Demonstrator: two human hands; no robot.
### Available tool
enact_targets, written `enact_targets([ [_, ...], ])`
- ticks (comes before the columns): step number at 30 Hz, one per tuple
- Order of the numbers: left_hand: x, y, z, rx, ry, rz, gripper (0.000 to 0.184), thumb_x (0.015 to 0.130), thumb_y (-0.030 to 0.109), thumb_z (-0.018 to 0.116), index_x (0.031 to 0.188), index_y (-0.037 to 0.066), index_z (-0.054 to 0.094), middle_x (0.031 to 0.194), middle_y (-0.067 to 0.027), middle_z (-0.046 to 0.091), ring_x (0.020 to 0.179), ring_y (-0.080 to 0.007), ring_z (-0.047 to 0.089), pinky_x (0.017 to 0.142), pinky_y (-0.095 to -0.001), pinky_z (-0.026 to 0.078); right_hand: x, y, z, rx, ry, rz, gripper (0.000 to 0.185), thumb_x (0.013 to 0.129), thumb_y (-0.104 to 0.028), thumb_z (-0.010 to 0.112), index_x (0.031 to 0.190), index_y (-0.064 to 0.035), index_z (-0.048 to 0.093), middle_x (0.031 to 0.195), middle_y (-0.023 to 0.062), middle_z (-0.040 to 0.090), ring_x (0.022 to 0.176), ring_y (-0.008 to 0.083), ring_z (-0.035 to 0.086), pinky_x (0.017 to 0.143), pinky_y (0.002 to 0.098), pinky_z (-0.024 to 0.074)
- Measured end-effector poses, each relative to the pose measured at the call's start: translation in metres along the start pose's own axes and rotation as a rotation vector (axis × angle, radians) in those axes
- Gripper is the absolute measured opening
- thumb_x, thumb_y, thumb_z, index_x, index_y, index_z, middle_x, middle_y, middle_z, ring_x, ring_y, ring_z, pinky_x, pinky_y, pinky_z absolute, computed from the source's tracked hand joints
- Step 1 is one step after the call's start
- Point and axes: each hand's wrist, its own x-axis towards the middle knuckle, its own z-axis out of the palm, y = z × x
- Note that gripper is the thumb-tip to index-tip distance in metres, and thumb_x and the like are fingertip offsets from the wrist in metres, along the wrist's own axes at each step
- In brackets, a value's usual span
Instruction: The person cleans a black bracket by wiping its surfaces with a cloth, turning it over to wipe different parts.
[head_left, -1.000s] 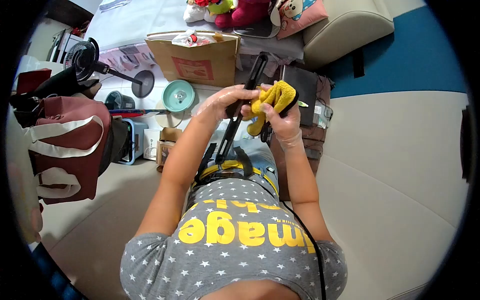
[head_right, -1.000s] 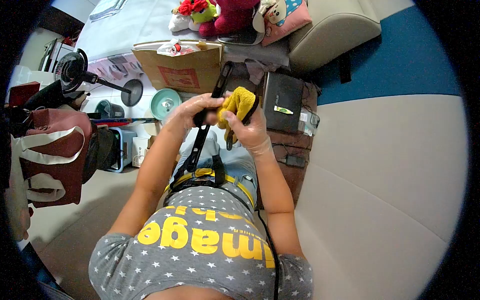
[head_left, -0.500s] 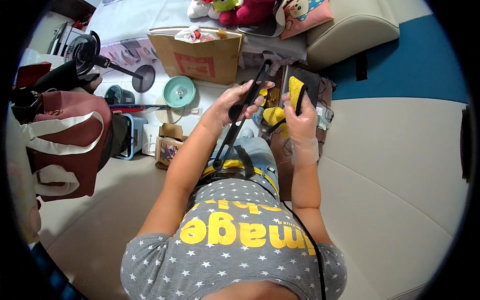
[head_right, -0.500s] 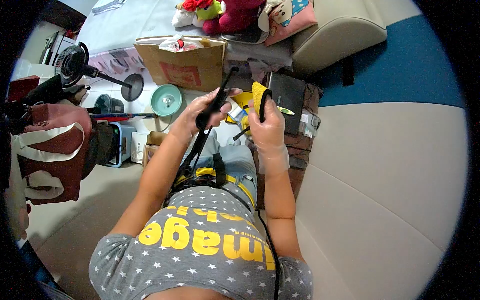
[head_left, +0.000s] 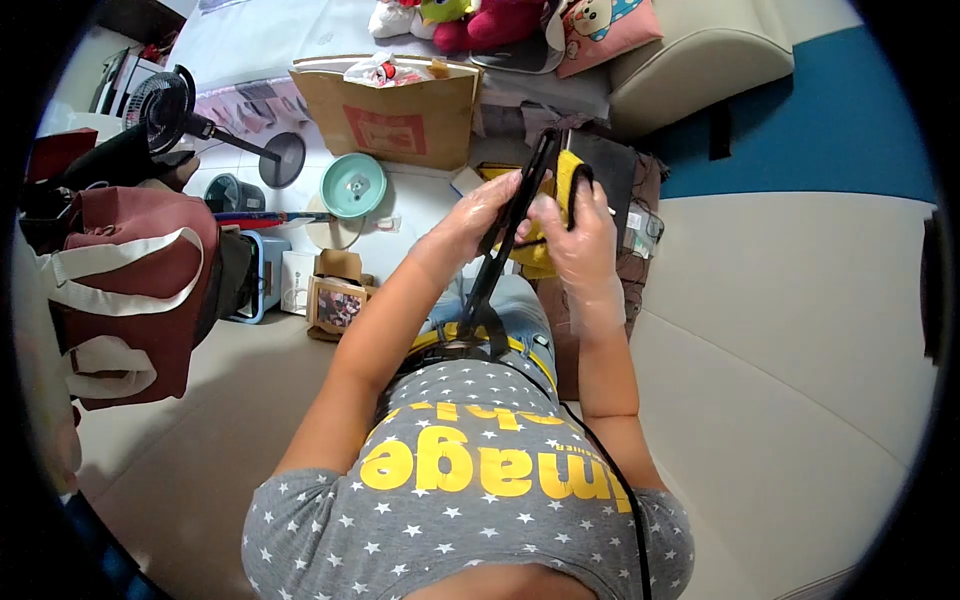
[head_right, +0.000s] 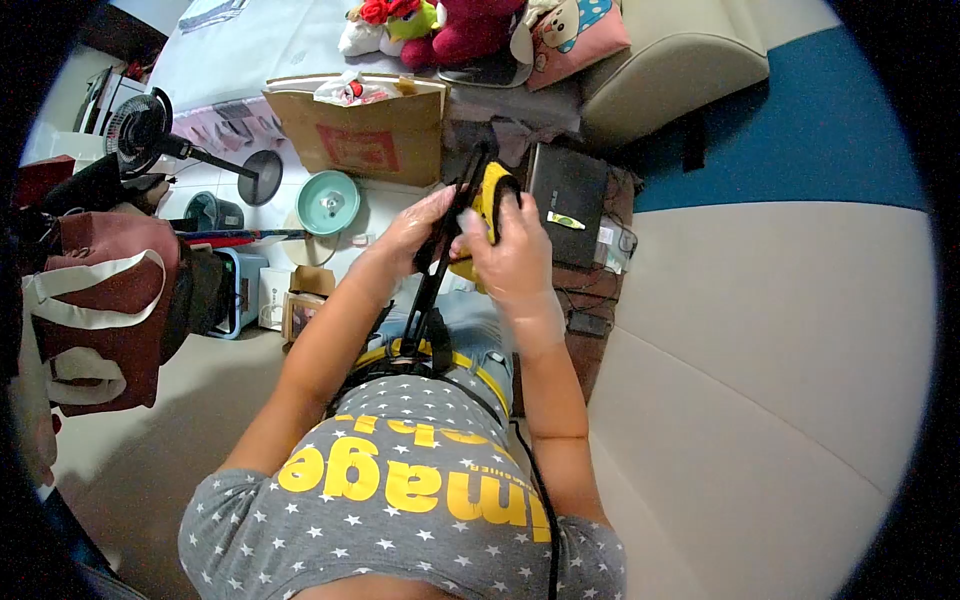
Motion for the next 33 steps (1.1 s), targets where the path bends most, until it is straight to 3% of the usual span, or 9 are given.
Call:
enact_targets([
  [2, 0.003, -0.005, 0.003, 0.044, 0.002, 0.052, 0.039, 0.093, 0.042, 0.043, 0.114, 0.010, 0.049, 0.075, -0.0012, 0.055, 0.059, -0.0102, 0.051, 0.052, -0.0219, 0.042, 0.006, 0.009, 0.011, -0.069, -0.069, 0.045, 0.045, 0.088, -0.036, 0.052, 0.110, 0.0035, 0.052, 0.103, 0.0242, 0.052, 0.084, 0.0415, 0.057, 0.069, 0.0425, 0.0485],
  [7, -0.003, 0.000, 0.009, 0.162, -0.044, 0.103, 0.038, 0.094, 0.044, 0.040, 0.111, 0.011, 0.046, 0.067, -0.0010, 0.050, 0.050, -0.0096, 0.046, 0.048, -0.0220, 0.039, 0.017, 0.009, 0.028, -0.098, -0.067, 0.053, 0.029, 0.091, -0.024, 0.046, 0.105, -0.0002, 0.053, 0.093, 0.0213, 0.051, 0.073, 0.0378, 0.058, 0.059, 0.0448, 0.0482],
  [13, 0.007, 0.006, -0.001, 0.330, -0.065, 0.165, 0.040, 0.096, 0.039, 0.040, 0.119, 0.007, 0.043, 0.069, -0.0013, 0.052, 0.053, -0.0093, 0.046, 0.050, -0.0223, 0.040, 0.021, -0.003, 0.027, -0.293, 0.001, 0.049, 0.030, 0.089, -0.023, 0.047, 0.106, 0.0008, 0.054, 0.094, 0.0212, 0.053, 0.076, 0.0390, 0.058, 0.063, 0.0446, 0.0492],
  [18, 0.011, 0.003, -0.004, 0.403, -0.006, 0.252, 0.041, 0.096, 0.035, 0.041, 0.124, 0.004, 0.043, 0.075, 0.0002, 0.052, 0.063, -0.0065, 0.046, 0.054, -0.0196, 0.040, 0.028, -0.004, 0.022, -0.173, 0.038, 0.092, 0.035, 0.088, -0.024, 0.046, 0.107, 0.0041, 0.056, 0.096, 0.0252, 0.058, 0.080, 0.0378, 0.060, 0.068, 0.0431, 0.0493],
  [21, 0.008, 0.004, -0.013, 0.353, -0.108, 0.171, 0.045, 0.096, 0.034, 0.043, 0.129, 0.005, 0.041, 0.092, -0.0010, 0.055, 0.073, -0.0046, 0.048, 0.064, -0.0179, 0.041, 0.029, 0.000, 0.020, 0.008, 0.026, 0.149, 0.039, 0.087, -0.025, 0.047, 0.109, 0.0050, 0.055, 0.098, 0.0250, 0.059, 0.083, 0.0379, 0.060, 0.070, 0.0418, 0.0488],
  [24, 0.010, -0.002, -0.004, 0.438, 0.005, 0.305, 0.043, 0.096, 0.034, 0.041, 0.130, 0.007, 0.041, 0.076, 0.0011, 0.049, 0.063, -0.0057, 0.043, 0.053, -0.0181, 0.035, 0.028, -0.013, 0.020, 0.299, -0.065, 0.461, 0.041, 0.086, -0.027, 0.048, 0.111, 0.0045, 0.055, 0.098, 0.0247, 0.059, 0.086, 0.0391, 0.059, 0.074, 0.0414, 0.0477],
  [29, 0.009, 0.001, -0.001, 0.351, 0.040, 0.268, 0.043, 0.095, 0.035, 0.043, 0.128, 0.008, 0.041, 0.073, 0.0024, 0.048, 0.056, -0.0057, 0.042, 0.048, -0.0183, 0.035, 0.014, 0.010, 0.042, 0.205, -0.089, 0.342, 0.040, 0.085, -0.028, 0.050, 0.109, 0.0036, 0.056, 0.098, 0.0245, 0.059, 0.088, 0.0403, 0.058, 0.076, 0.0423, 0.0468],
  [30, 0.012, 0.002, -0.003, 0.355, 0.058, 0.292, 0.042, 0.095, 0.035, 0.043, 0.128, 0.008, 0.042, 0.072, 0.0028, 0.048, 0.055, -0.0054, 0.042, 0.047, -0.0183, 0.035, 0.010, 0.009, 0.046, 0.204, -0.055, 0.265, 0.036, 0.086, -0.024, 0.050, 0.107, 0.0050, 0.055, 0.087, 0.0180, 0.058, 0.071, 0.0270, 0.057, 0.064, 0.0356, 0.0466],
  [33, 0.014, 0.001, -0.007, 0.396, 0.080, 0.318, 0.041, 0.096, 0.035, 0.043, 0.125, 0.006, 0.044, 0.081, 0.0005, 0.053, 0.066, -0.0066, 0.049, 0.057, -0.0203, 0.042, 0.004, 0.001, 0.044, 0.174, -0.020, 0.198, 0.032, 0.086, -0.020, 0.052, 0.102, 0.0067, 0.056, 0.080, 0.0143, 0.059, 0.061, 0.0217, 0.060, 0.057, 0.0319, 0.0481],
])
